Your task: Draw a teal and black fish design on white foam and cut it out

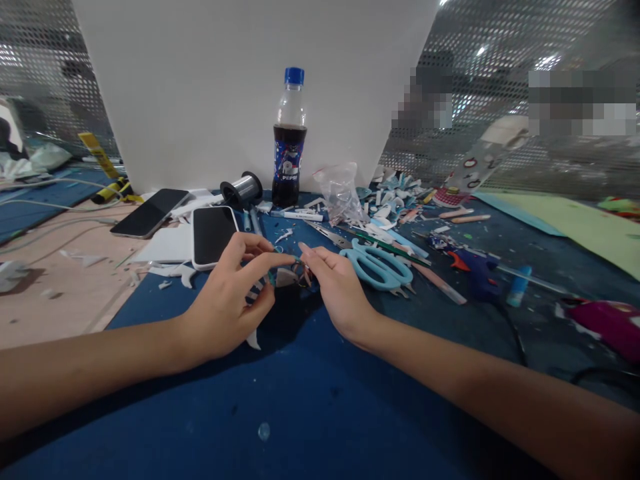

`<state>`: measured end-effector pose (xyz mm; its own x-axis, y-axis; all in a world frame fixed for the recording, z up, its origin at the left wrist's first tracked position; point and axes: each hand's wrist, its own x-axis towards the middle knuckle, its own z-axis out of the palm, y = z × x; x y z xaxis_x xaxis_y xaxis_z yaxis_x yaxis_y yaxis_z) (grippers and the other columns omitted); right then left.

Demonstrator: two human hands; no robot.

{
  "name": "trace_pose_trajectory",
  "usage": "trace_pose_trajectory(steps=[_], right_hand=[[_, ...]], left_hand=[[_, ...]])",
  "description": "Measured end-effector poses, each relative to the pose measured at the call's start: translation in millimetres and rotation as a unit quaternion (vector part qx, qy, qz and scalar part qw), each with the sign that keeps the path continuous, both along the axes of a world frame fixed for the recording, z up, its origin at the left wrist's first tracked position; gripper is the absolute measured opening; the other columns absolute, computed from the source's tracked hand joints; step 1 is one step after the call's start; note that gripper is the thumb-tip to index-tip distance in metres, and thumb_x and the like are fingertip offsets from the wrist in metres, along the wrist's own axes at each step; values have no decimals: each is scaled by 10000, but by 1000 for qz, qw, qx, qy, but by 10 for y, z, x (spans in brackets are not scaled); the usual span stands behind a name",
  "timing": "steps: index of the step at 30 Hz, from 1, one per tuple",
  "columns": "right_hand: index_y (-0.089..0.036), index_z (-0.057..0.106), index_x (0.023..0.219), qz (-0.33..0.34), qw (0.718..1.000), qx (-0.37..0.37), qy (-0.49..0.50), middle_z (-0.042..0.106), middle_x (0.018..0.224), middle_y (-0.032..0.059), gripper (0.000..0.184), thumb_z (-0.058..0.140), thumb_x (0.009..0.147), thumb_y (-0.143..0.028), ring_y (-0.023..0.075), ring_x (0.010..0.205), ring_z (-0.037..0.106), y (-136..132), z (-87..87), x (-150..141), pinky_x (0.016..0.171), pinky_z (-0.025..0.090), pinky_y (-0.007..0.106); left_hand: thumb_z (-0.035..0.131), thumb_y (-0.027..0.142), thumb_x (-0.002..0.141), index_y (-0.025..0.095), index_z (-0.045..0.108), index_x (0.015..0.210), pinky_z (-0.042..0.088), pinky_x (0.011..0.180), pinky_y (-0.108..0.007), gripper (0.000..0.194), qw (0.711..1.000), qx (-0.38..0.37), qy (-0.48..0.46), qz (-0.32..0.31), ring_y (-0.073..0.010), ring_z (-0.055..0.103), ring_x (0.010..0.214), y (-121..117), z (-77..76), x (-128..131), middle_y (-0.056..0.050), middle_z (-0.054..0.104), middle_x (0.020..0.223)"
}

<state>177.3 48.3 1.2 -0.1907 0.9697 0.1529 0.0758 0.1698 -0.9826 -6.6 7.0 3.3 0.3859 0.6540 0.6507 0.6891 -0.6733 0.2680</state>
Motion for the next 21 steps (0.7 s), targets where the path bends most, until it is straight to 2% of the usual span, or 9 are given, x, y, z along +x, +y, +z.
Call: trace_pose_trajectory(steps=[5, 9, 13, 16, 21], right_hand=[[-246, 448, 541, -3, 1000, -3, 9, 408, 649, -4, 627, 656, 810, -772, 185, 677, 436, -6, 7, -11, 718, 408, 369], [-250, 452, 549, 7, 1000, -5, 21, 420, 661, 2, 630, 647, 793, -798, 195, 691, 485, -14, 25, -20, 719, 436, 373], [-245, 449, 525, 13, 1000, 9, 9, 468, 679, 21, 636, 620, 839, -771, 193, 704, 469, -15, 31, -12, 762, 437, 378], [-243, 408, 498, 3, 1000, 16, -12, 432, 643, 11, 657, 607, 870, -746, 193, 705, 441, -13, 27, -5, 776, 407, 380], [-242, 403, 506, -1, 1000, 11, -15, 406, 628, 1, 669, 613, 847, -779, 191, 691, 422, -17, 29, -6, 742, 377, 374]], left_hand=[[456, 13, 965, 222, 589, 1249, 580, 961, -356, 377, 1000, 5, 6, -1, -172, 556, 1056, -3, 20, 9, -69, 460, 1179], [454, 2, 953, 202, 572, 1249, 590, 879, -298, 377, 1000, 12, 5, 1, -168, 569, 1034, -6, 29, 16, -75, 468, 1168], [470, 12, 946, 185, 555, 1253, 586, 772, -263, 362, 1000, 14, 1, 7, -175, 575, 1005, -7, 25, 18, -83, 480, 1154], [472, 10, 944, 197, 554, 1248, 591, 781, -271, 366, 1000, 11, 2, 8, -174, 576, 992, -6, 23, 20, -82, 478, 1153], [466, 8, 944, 216, 559, 1240, 599, 850, -321, 373, 1000, 10, 6, 7, -176, 578, 996, -1, 16, 12, -80, 469, 1163]])
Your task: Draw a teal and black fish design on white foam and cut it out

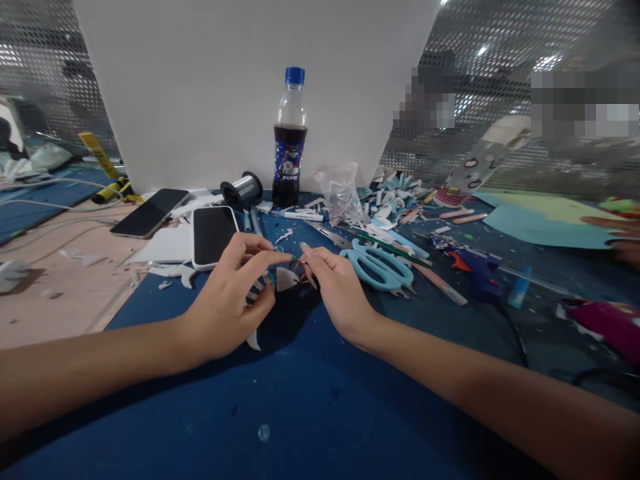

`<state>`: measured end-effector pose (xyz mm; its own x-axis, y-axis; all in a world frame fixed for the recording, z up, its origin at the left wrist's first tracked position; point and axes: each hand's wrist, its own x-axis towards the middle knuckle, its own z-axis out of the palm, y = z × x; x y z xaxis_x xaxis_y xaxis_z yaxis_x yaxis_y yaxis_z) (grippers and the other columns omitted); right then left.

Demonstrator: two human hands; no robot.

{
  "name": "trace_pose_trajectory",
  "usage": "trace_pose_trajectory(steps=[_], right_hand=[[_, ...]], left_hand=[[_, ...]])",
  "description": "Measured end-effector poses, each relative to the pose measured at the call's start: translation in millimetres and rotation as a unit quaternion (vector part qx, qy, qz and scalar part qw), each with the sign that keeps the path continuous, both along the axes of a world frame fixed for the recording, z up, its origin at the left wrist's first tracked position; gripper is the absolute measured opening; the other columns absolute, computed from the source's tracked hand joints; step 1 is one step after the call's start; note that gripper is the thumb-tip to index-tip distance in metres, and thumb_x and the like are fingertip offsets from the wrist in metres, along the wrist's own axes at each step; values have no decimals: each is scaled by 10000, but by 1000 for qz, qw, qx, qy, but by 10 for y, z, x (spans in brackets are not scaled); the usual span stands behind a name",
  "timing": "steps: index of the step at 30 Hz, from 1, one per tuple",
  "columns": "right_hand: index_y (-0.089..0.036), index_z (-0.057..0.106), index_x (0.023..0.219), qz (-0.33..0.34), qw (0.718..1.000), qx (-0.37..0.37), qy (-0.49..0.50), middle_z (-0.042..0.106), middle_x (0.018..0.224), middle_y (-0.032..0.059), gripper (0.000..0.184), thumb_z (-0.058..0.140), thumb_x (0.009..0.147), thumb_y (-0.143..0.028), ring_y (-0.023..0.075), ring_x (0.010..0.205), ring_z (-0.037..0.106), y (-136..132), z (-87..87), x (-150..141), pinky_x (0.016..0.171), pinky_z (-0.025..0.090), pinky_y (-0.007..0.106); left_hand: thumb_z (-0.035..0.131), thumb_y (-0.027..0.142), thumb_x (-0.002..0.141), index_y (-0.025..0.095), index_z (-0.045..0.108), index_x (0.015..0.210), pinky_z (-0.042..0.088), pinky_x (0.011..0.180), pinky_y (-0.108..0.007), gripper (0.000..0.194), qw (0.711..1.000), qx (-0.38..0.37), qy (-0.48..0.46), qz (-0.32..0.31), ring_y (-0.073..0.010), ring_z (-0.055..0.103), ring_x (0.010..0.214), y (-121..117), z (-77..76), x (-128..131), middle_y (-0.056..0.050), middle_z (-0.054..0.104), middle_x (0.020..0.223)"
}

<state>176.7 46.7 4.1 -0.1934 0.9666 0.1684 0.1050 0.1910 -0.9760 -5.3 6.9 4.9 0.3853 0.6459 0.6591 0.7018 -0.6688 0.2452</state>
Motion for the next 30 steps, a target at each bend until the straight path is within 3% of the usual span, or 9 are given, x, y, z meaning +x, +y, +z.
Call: trace_pose_trajectory(steps=[8, 17, 30], right_hand=[[-246, 416, 534, -1, 1000, -8, 16, 404, 629, -3, 611, 628, 867, -713, 188, 690, 444, 0, -21, 6, 744, 411, 377], [-244, 464, 563, 51, 998, -1, 48, 492, 652, 15, 532, 553, 975, -569, 191, 705, 547, 4, -9, 21, 836, 500, 388], [-246, 453, 521, 13, 1000, 16, 8, 419, 633, -7, 566, 620, 886, -644, 188, 699, 453, -5, 1, 3, 790, 409, 369]], left_hand=[[456, 18, 948, 204, 570, 1231, 594, 838, -311, 357, 1000, -1, 3, 3, -177, 573, 1003, 0, 3, -3, -81, 467, 1156], [467, 26, 953, 191, 537, 1271, 598, 797, -286, 365, 1000, -6, -2, 4, -195, 578, 1059, -5, 3, -5, -92, 486, 1163], [458, -7, 934, 202, 584, 1205, 578, 974, -377, 365, 1000, 11, 11, -11, -187, 563, 1043, 1, 6, 10, -80, 474, 1163]])
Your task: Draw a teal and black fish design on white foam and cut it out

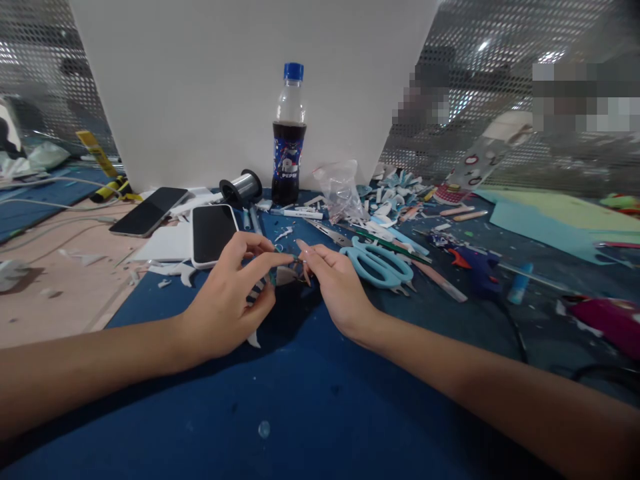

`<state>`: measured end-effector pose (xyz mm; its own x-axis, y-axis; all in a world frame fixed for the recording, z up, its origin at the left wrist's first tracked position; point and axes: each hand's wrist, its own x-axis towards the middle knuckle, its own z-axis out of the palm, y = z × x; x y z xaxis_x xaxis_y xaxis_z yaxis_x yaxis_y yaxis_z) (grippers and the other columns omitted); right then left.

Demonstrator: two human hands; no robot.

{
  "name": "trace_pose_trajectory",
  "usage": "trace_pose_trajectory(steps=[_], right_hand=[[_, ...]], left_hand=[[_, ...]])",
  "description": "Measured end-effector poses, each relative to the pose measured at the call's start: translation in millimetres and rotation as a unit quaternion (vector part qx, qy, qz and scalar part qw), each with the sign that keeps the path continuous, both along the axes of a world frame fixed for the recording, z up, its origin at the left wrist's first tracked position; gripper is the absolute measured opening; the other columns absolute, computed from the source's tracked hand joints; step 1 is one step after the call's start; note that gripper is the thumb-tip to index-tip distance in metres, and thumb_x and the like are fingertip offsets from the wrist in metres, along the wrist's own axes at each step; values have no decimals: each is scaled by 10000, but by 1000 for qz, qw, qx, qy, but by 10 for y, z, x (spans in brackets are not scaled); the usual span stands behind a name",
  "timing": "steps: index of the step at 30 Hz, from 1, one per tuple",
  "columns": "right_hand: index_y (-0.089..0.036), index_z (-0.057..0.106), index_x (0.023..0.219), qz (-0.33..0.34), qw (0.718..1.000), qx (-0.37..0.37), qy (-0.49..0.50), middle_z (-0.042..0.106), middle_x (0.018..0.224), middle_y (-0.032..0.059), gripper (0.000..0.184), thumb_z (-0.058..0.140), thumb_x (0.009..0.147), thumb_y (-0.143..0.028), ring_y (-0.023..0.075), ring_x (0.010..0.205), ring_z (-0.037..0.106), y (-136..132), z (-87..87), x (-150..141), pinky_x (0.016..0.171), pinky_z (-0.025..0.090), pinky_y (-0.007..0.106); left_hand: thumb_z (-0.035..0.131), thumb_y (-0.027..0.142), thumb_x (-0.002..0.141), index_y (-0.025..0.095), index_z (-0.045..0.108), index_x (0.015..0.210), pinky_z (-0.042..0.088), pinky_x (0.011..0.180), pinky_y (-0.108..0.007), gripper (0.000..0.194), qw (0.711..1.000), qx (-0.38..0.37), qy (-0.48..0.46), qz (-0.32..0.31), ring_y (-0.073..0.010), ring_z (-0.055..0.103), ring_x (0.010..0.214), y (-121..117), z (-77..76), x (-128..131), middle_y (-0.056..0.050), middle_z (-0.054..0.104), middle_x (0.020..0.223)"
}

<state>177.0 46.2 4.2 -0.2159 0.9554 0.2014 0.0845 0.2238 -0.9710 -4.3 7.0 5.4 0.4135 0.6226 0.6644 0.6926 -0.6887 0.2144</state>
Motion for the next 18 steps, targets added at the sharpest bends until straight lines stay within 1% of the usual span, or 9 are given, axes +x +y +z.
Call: trace_pose_trajectory(steps=[7, 12, 18], right_hand=[[-244, 463, 535, 1, 1000, -2, -2, 449, 648, 4, 560, 609, 883, -659, 196, 725, 468, 14, -11, 3, 791, 409, 368], [-248, 487, 565, 4, 1000, -4, 4, 461, 657, 5, 497, 581, 901, -601, 197, 724, 470, 26, -31, -4, 791, 407, 371], [-253, 459, 543, 7, 1000, -2, -4, 423, 625, -5, 497, 608, 896, -571, 205, 735, 460, 23, -27, 6, 825, 391, 385]], left_hand=[[467, -6, 934, 165, 574, 1228, 575, 933, -340, 356, 1000, 3, -4, 5, -191, 565, 1049, 0, 15, 2, -90, 478, 1150], [456, -3, 944, 147, 580, 1234, 555, 932, -293, 350, 1000, 7, -7, 3, -176, 560, 1052, 1, 14, -3, -90, 477, 1155], [462, -2, 940, 153, 594, 1213, 546, 943, -299, 340, 1000, 7, -3, -2, -179, 550, 1040, 1, 12, -3, -88, 475, 1154]])
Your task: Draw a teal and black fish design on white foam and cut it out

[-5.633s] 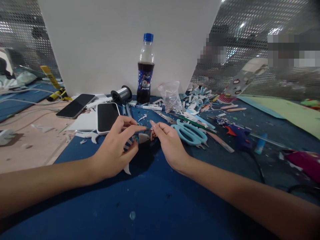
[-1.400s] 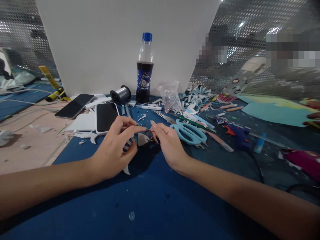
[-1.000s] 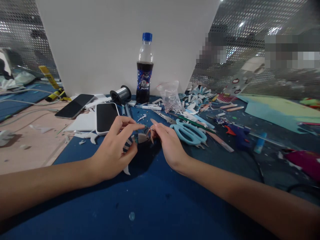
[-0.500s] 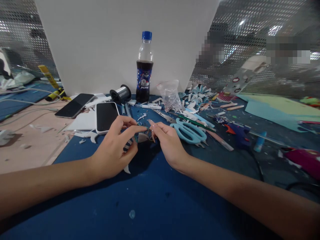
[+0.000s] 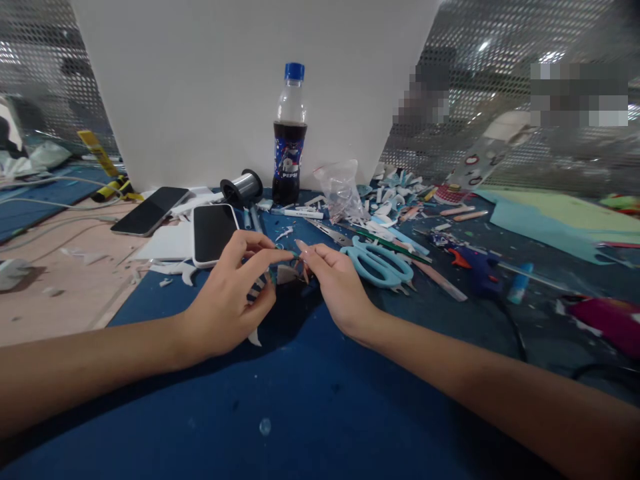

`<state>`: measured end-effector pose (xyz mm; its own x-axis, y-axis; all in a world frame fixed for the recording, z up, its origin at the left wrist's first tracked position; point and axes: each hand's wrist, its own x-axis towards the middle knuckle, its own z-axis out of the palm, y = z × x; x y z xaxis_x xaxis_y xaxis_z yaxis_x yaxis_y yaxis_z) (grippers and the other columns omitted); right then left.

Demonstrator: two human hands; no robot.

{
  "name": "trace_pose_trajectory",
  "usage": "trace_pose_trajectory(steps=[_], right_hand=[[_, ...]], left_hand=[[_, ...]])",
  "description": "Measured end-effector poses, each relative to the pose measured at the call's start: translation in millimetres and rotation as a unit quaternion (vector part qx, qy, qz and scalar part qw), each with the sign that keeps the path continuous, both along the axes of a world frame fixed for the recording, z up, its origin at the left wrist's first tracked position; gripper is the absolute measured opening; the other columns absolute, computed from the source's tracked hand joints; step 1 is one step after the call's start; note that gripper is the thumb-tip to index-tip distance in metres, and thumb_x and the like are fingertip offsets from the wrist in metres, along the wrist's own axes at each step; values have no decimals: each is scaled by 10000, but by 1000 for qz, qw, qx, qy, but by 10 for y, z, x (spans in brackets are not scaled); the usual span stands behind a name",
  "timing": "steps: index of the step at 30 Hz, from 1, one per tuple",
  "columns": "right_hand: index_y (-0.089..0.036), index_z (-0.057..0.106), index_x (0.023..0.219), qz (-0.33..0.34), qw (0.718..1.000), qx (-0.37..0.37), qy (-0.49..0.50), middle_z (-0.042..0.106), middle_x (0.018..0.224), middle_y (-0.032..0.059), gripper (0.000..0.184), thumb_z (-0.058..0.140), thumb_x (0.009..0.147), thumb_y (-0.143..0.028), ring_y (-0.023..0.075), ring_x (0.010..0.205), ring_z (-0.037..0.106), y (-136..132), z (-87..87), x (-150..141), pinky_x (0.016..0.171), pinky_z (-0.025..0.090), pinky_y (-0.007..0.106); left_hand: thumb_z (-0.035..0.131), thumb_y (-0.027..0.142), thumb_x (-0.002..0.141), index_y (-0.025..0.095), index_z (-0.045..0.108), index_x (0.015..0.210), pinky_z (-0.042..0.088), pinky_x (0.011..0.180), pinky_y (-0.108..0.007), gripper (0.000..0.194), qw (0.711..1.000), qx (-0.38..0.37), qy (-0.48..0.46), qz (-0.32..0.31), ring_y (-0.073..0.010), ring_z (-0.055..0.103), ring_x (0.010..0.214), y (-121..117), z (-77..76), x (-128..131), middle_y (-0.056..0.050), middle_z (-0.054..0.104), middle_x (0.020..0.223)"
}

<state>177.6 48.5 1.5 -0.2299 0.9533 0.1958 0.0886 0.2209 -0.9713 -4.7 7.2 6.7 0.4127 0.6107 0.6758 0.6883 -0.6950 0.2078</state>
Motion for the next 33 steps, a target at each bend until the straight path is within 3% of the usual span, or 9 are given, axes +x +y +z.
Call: trace_pose_trajectory(steps=[22, 28, 33], right_hand=[[-248, 438, 549, -3, 999, 3, -34, 401, 625, -12, 633, 599, 862, -774, 185, 686, 417, -15, 28, 5, 752, 395, 366], [-250, 441, 544, -3, 1000, -1, -23, 411, 633, -8, 578, 626, 881, -682, 195, 715, 447, -25, 43, 4, 765, 393, 371], [-245, 504, 600, -34, 998, -19, 55, 462, 659, -8, 436, 665, 855, -561, 185, 708, 481, -1, -15, -16, 734, 417, 359]], left_hand=[[454, -4, 953, 160, 590, 1212, 553, 917, -276, 336, 1000, -2, 1, -7, -162, 544, 1035, 2, 12, 8, -85, 468, 1156], [448, 17, 967, 189, 589, 1224, 552, 935, -292, 340, 1000, -14, -10, -2, -165, 548, 1073, -2, -16, 2, -78, 470, 1169], [444, 46, 969, 194, 598, 1259, 573, 933, -306, 361, 999, -35, -35, 5, -160, 559, 1063, -15, -13, -3, -80, 471, 1185]])
